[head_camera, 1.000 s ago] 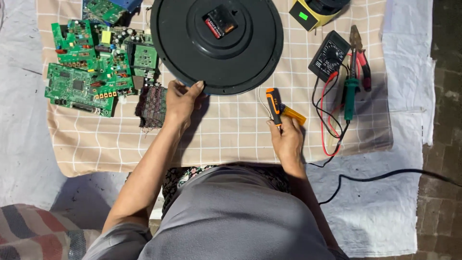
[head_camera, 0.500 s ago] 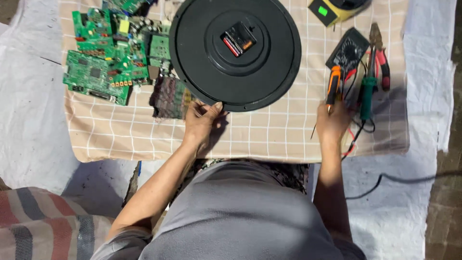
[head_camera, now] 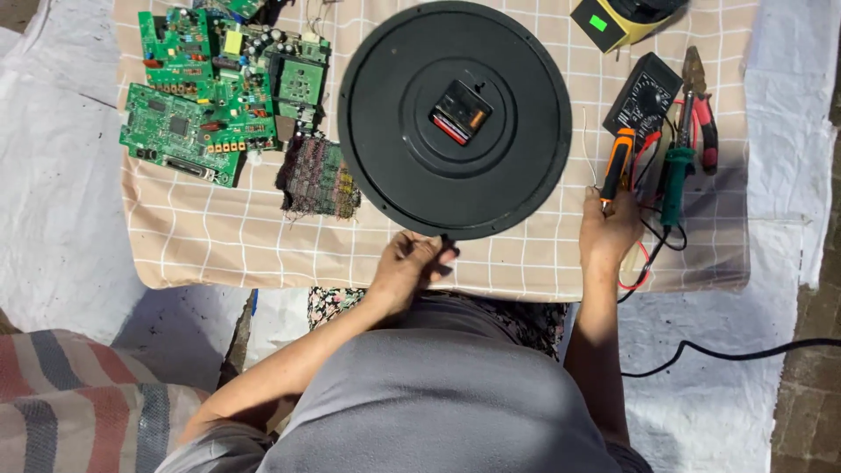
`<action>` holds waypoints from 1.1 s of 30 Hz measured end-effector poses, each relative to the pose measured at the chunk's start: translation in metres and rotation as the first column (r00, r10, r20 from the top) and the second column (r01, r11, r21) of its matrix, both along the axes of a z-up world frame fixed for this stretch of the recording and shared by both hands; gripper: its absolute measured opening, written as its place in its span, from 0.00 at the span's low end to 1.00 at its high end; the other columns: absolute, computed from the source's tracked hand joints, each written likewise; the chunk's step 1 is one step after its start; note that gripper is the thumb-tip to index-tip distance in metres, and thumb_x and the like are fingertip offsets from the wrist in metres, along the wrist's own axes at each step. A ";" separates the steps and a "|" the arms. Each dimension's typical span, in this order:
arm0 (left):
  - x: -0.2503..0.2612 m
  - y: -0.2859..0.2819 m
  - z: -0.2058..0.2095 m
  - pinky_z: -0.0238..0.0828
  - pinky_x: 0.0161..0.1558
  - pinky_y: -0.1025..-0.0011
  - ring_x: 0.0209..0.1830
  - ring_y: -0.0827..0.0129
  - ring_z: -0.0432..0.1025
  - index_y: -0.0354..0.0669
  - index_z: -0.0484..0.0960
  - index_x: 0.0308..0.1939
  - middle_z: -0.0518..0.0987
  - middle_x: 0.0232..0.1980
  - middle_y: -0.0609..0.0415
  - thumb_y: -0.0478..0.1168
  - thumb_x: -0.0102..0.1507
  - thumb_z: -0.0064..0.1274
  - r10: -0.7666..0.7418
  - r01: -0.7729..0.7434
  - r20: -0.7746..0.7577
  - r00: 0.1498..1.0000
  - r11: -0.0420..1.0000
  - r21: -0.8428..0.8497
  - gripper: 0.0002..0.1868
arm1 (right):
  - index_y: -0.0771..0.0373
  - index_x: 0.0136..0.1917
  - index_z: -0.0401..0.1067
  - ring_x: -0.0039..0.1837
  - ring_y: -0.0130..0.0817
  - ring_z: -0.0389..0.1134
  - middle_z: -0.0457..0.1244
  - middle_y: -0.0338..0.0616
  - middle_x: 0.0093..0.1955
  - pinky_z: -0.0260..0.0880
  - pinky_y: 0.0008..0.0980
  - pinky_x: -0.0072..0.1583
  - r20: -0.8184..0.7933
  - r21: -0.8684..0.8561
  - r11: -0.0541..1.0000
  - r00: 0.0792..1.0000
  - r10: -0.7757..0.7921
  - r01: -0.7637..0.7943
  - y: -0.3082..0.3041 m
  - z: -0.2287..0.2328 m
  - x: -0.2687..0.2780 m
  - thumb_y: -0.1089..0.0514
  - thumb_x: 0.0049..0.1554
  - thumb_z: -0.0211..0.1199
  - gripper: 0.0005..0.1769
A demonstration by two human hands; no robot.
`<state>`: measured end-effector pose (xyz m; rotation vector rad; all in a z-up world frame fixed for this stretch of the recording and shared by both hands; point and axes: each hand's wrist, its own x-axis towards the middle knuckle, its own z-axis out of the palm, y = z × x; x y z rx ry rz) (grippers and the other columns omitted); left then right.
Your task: The person uses a screwdriver to open a small circular electronic device and then uses a multimeter to test the internal components. The person manipulates the multimeter probes on the device's circuitry while various electronic parts and tools are visible on the table.
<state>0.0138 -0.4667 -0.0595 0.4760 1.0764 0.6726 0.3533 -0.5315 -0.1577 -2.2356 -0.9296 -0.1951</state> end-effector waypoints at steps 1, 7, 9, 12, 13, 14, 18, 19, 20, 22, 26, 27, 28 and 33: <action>-0.001 -0.003 -0.008 0.83 0.27 0.78 0.38 0.60 0.82 0.32 0.67 0.48 0.75 0.38 0.48 0.40 0.65 0.59 0.007 -0.007 -0.002 1.000 1.000 0.001 0.18 | 0.63 0.40 0.73 0.44 0.60 0.69 0.64 0.57 0.35 0.69 0.46 0.47 -0.002 0.001 1.000 1.000 0.007 -0.007 0.002 0.005 -0.004 0.48 0.58 0.76 0.19; -0.029 0.002 -0.010 0.84 0.30 0.75 0.39 0.59 0.83 0.25 0.68 0.59 0.79 0.42 0.41 0.40 0.64 0.62 -0.217 0.217 0.063 0.974 0.976 0.019 0.27 | 0.59 0.50 0.77 0.42 0.50 0.70 0.64 0.52 0.37 0.70 0.40 0.47 -0.027 0.088 0.995 0.999 0.039 -0.037 0.002 0.017 -0.026 0.49 0.59 0.76 0.15; -0.039 0.008 -0.002 0.80 0.30 0.80 0.37 0.67 0.81 0.27 0.76 0.53 0.82 0.39 0.42 0.43 0.64 0.61 -0.386 0.390 -0.059 0.921 0.916 0.095 0.22 | 0.64 0.54 0.78 0.44 0.61 0.69 0.65 0.59 0.39 0.68 0.49 0.46 -0.026 0.054 0.989 0.990 0.137 -0.135 0.002 0.030 -0.036 0.53 0.61 0.75 0.15; -0.055 0.019 0.014 0.78 0.46 0.62 0.45 0.59 0.76 0.31 0.82 0.45 0.82 0.40 0.41 0.40 0.63 0.65 -0.474 0.532 -0.247 0.845 0.789 0.308 0.14 | 0.66 0.58 0.77 0.42 0.56 0.70 0.66 0.56 0.38 0.69 0.47 0.44 -0.105 0.007 0.990 0.984 0.144 -0.144 -0.002 0.010 -0.035 0.54 0.59 0.75 0.19; -0.056 0.027 0.019 0.78 0.46 0.62 0.45 0.59 0.76 0.31 0.82 0.45 0.82 0.40 0.41 0.40 0.63 0.65 -0.475 0.533 -0.247 0.845 0.787 0.310 0.14 | 0.66 0.58 0.77 0.42 0.56 0.70 0.66 0.56 0.38 0.69 0.47 0.44 -0.103 0.009 0.990 0.984 0.142 -0.142 -0.003 0.011 -0.036 0.54 0.59 0.75 0.19; -0.057 0.037 0.024 0.76 0.53 0.60 0.50 0.57 0.77 0.35 0.83 0.42 0.83 0.45 0.40 0.39 0.63 0.65 -0.331 0.435 -0.294 0.897 0.780 0.449 0.11 | 0.63 0.59 0.77 0.43 0.53 0.71 0.67 0.53 0.38 0.70 0.46 0.43 -0.108 -0.021 0.990 0.985 0.138 -0.141 -0.001 0.013 -0.037 0.53 0.58 0.77 0.20; -0.067 0.086 0.034 0.80 0.48 0.57 0.50 0.47 0.79 0.38 0.83 0.52 0.82 0.48 0.38 0.38 0.65 0.64 0.169 0.364 -0.544 0.822 0.578 0.731 0.13 | 0.60 0.61 0.77 0.45 0.44 0.72 0.68 0.45 0.44 0.72 0.37 0.46 -0.064 -0.011 0.990 0.988 0.140 -0.141 0.000 0.007 -0.034 0.55 0.57 0.76 0.20; -0.067 0.100 0.034 0.80 0.48 0.57 0.50 0.47 0.79 0.38 0.83 0.52 0.82 0.48 0.38 0.38 0.65 0.64 0.173 0.363 -0.541 0.823 0.572 0.735 0.13 | 0.60 0.61 0.77 0.45 0.44 0.72 0.68 0.45 0.44 0.72 0.37 0.46 -0.061 -0.005 0.990 0.988 0.141 -0.141 0.002 0.010 -0.035 0.55 0.57 0.76 0.20; -0.067 0.113 0.035 0.79 0.47 0.55 0.50 0.44 0.79 0.39 0.82 0.55 0.80 0.50 0.38 0.39 0.66 0.62 0.267 0.451 -0.619 0.738 0.487 0.748 0.15 | 0.60 0.61 0.77 0.46 0.43 0.73 0.68 0.45 0.45 0.73 0.37 0.46 -0.014 0.005 0.989 0.989 0.148 -0.148 0.003 0.014 -0.036 0.56 0.57 0.77 0.20; -0.065 0.138 0.027 0.79 0.46 0.52 0.50 0.41 0.78 0.40 0.82 0.58 0.78 0.52 0.37 0.41 0.68 0.60 0.376 0.539 -0.669 0.641 0.400 0.741 0.17 | 0.60 0.60 0.78 0.46 0.42 0.73 0.68 0.45 0.47 0.73 0.38 0.47 0.035 0.021 0.987 0.987 0.158 -0.159 0.009 0.032 -0.050 0.56 0.57 0.77 0.20; -0.058 0.180 -0.001 0.75 0.51 0.40 0.54 0.31 0.76 0.41 0.75 0.67 0.78 0.54 0.30 0.48 0.70 0.55 0.213 0.645 -0.799 0.562 0.493 0.585 0.24 | 0.68 0.59 0.76 0.45 0.51 0.71 0.66 0.58 0.47 0.72 0.41 0.46 -0.164 0.148 0.958 0.949 0.268 -0.245 0.021 0.063 -0.087 0.65 0.58 0.73 0.17; -0.056 0.189 -0.008 0.72 0.54 0.38 0.54 0.29 0.75 0.45 0.73 0.69 0.79 0.53 0.29 0.50 0.70 0.55 0.154 0.646 -0.814 0.561 0.534 0.546 0.26 | 0.70 0.60 0.75 0.46 0.52 0.70 0.65 0.61 0.49 0.72 0.41 0.47 -0.234 0.179 0.949 0.925 0.299 -0.261 0.021 0.064 -0.093 0.67 0.57 0.73 0.18; -0.057 0.195 -0.010 0.72 0.54 0.38 0.54 0.29 0.75 0.45 0.73 0.69 0.79 0.53 0.29 0.50 0.70 0.55 0.152 0.648 -0.813 0.562 0.531 0.547 0.26 | 0.70 0.60 0.75 0.46 0.52 0.70 0.65 0.61 0.49 0.72 0.41 0.47 -0.233 0.179 0.949 0.927 0.295 -0.258 0.020 0.061 -0.094 0.67 0.57 0.73 0.18; -0.061 0.214 -0.026 0.70 0.59 0.40 0.58 0.34 0.75 0.51 0.67 0.73 0.82 0.52 0.32 0.49 0.68 0.58 0.058 0.589 -0.781 0.622 0.622 0.516 0.30 | 0.68 0.61 0.76 0.50 0.50 0.72 0.64 0.58 0.49 0.73 0.39 0.50 -0.265 0.158 0.953 0.919 0.292 -0.257 0.018 0.044 -0.089 0.65 0.59 0.72 0.17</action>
